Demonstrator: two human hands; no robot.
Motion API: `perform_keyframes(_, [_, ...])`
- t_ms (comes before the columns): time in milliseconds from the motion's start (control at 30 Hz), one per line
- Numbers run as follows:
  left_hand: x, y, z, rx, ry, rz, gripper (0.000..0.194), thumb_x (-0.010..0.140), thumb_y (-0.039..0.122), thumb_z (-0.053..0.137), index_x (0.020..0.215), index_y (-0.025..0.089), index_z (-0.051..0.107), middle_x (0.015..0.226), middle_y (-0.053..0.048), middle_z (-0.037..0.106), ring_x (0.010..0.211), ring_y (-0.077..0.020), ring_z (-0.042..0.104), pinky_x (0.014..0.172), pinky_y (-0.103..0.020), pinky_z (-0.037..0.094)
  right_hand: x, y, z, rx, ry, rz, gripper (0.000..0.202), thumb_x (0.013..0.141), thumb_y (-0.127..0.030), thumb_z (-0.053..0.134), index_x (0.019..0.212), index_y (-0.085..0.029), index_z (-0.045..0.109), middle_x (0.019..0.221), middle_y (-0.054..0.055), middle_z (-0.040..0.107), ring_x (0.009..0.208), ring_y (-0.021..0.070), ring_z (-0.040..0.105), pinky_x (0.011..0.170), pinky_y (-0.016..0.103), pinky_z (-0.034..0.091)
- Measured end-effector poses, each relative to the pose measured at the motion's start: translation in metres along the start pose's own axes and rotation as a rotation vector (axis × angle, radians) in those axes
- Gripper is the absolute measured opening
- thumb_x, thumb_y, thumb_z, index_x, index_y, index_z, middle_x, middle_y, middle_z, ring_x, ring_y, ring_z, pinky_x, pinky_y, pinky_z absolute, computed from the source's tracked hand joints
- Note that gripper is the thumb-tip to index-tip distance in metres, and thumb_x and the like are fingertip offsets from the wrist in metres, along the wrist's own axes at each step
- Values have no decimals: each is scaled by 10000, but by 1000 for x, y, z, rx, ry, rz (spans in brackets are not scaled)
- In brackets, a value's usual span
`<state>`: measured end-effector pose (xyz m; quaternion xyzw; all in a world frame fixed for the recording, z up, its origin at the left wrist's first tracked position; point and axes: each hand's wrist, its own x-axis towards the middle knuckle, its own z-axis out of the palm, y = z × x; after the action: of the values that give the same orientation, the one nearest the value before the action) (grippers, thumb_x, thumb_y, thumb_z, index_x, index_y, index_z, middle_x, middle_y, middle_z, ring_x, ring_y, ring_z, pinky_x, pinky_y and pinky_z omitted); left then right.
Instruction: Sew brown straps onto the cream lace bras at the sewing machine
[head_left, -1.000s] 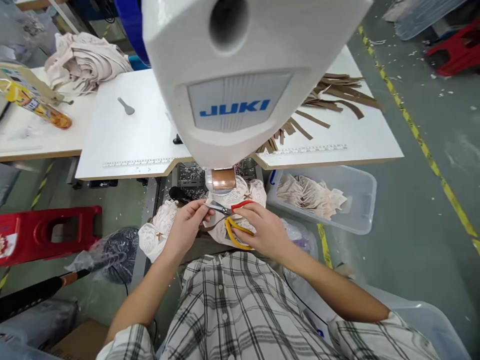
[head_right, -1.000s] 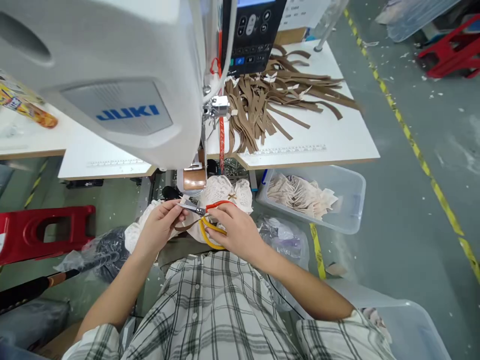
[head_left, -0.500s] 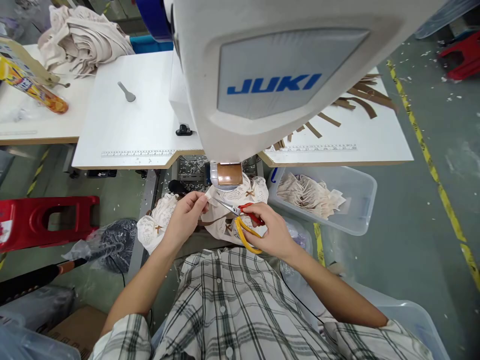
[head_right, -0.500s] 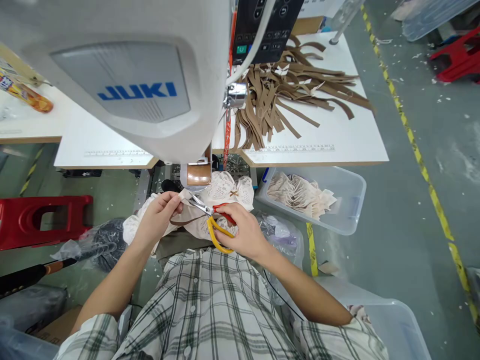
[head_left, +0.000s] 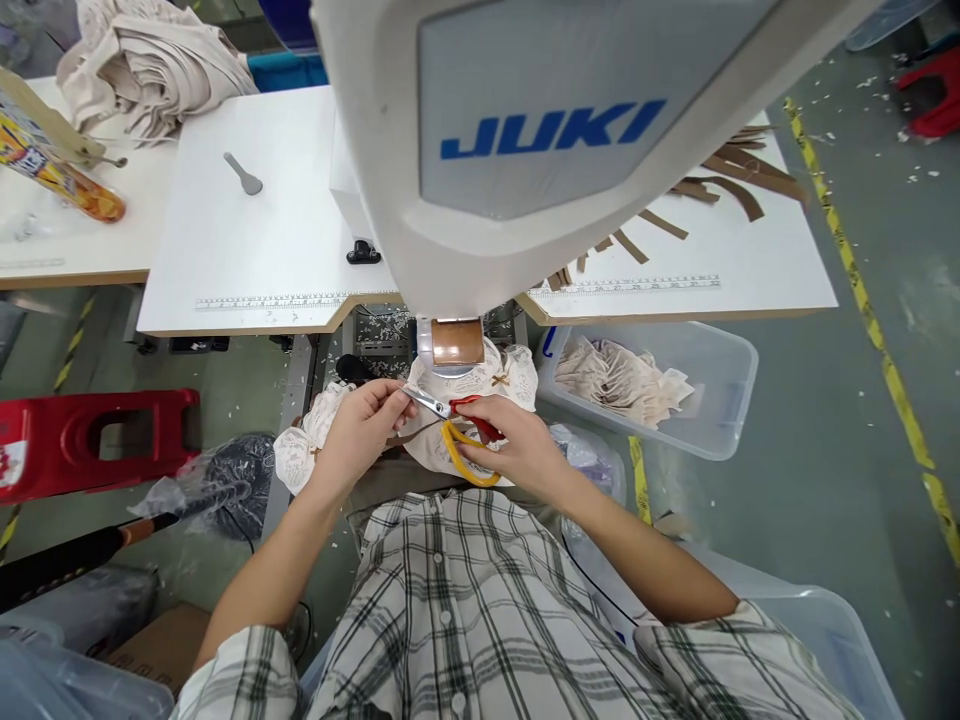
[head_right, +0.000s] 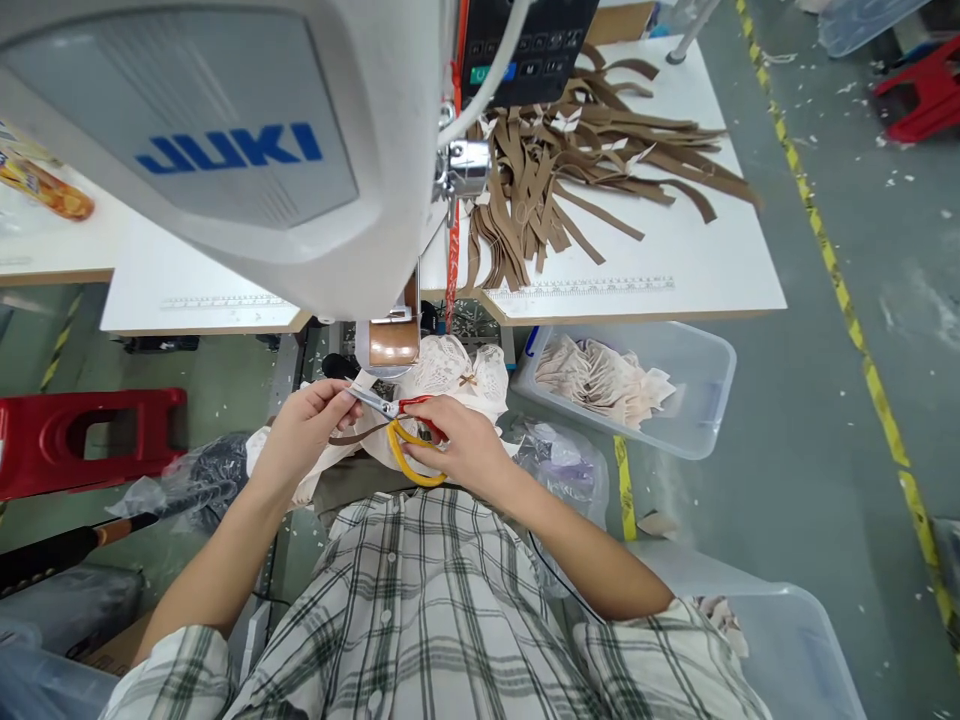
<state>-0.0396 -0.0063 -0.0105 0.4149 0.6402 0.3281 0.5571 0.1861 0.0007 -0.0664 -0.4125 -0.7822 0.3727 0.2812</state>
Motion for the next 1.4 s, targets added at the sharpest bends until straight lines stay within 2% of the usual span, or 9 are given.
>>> perform_keyframes(267, [6, -3, -5, -7, 80, 87, 224, 880, 402, 612, 842, 187, 663, 764, -9, 663, 689, -126, 578, 674, -232, 462, -26, 17, -24, -42, 20, 58, 306, 897, -330, 645, 1196, -264, 663, 1050, 54, 737, 876, 206, 703, 762, 325, 560])
perform_keyframes(467, [8, -6, -15, 577, 216, 305, 287, 908, 316, 535, 1147, 203, 644, 807, -21, 707, 698, -156, 628, 666, -249, 452, -5, 64, -100, -385, 85, 224, 334, 869, -459, 662, 1105, -227, 705, 938, 92, 733, 712, 214, 651, 597, 327, 465])
perform_keyframes(667, [6, 21, -28, 507, -168, 313, 306, 973, 291, 416, 1149, 210, 654, 930, -74, 757, 792, -183, 712, 641, -243, 497, 85, 87, -169, -657, 154, 281, 392, 940, -483, 547, 1091, -162, 713, 1041, 184, 716, 874, 243, 647, 612, 356, 394])
perform_keyframes(800, [3, 29, -39, 701, -145, 367, 273, 987, 272, 413, 1063, 217, 670, 920, -69, 740, 783, -188, 698, 654, -269, 506, 81, 58, -139, -459, 282, 94, 224, 877, -411, 670, 1024, -247, 711, 984, 167, 729, 765, 260, 687, 584, 374, 490])
perform_keyframes(867, [3, 23, -35, 835, -8, 419, 240, 965, 239, 456, 920, 190, 686, 945, -102, 710, 880, -226, 677, 770, -337, 510, 56, 42, -103, -175, 138, -54, 121, 894, -381, 658, 989, -328, 712, 906, 113, 747, 711, 249, 706, 550, 353, 546])
perform_keyframes(967, [1, 13, -12, 1002, 35, 615, 239, 948, 241, 492, 779, 163, 643, 868, -117, 669, 877, -242, 644, 848, -397, 484, 19, 19, -44, 17, -216, -201, 387, 861, -495, 675, 1213, -336, 667, 1131, 99, 730, 972, 287, 726, 776, 408, 624])
perform_keyframes(1067, [-6, 10, 19, 1049, -92, 758, 317, 988, 348, 431, 770, 179, 588, 655, -52, 599, 631, -190, 581, 653, -326, 448, 3, 0, -6, 148, -165, -129, 756, 791, -742, 592, 1338, -220, 588, 1238, 168, 677, 1137, 348, 658, 940, 495, 566])
perform_keyframes(1200, [-14, 22, 50, 745, -74, 632, 338, 1007, 398, 380, 776, 204, 533, 624, -12, 557, 563, -154, 515, 550, -281, 330, 7, -17, -4, 499, 89, 126, 620, 970, -670, 265, 1102, -209, 658, 992, 114, 713, 907, 251, 689, 807, 390, 588])
perform_keyframes(1400, [-10, 32, 62, 323, 124, 418, 357, 1005, 424, 407, 775, 210, 578, 615, 23, 545, 569, -131, 490, 560, -255, 346, 42, -38, -44, 504, 263, 269, 219, 918, -429, 566, 951, -215, 602, 743, -4, 628, 657, 136, 584, 601, 246, 489])
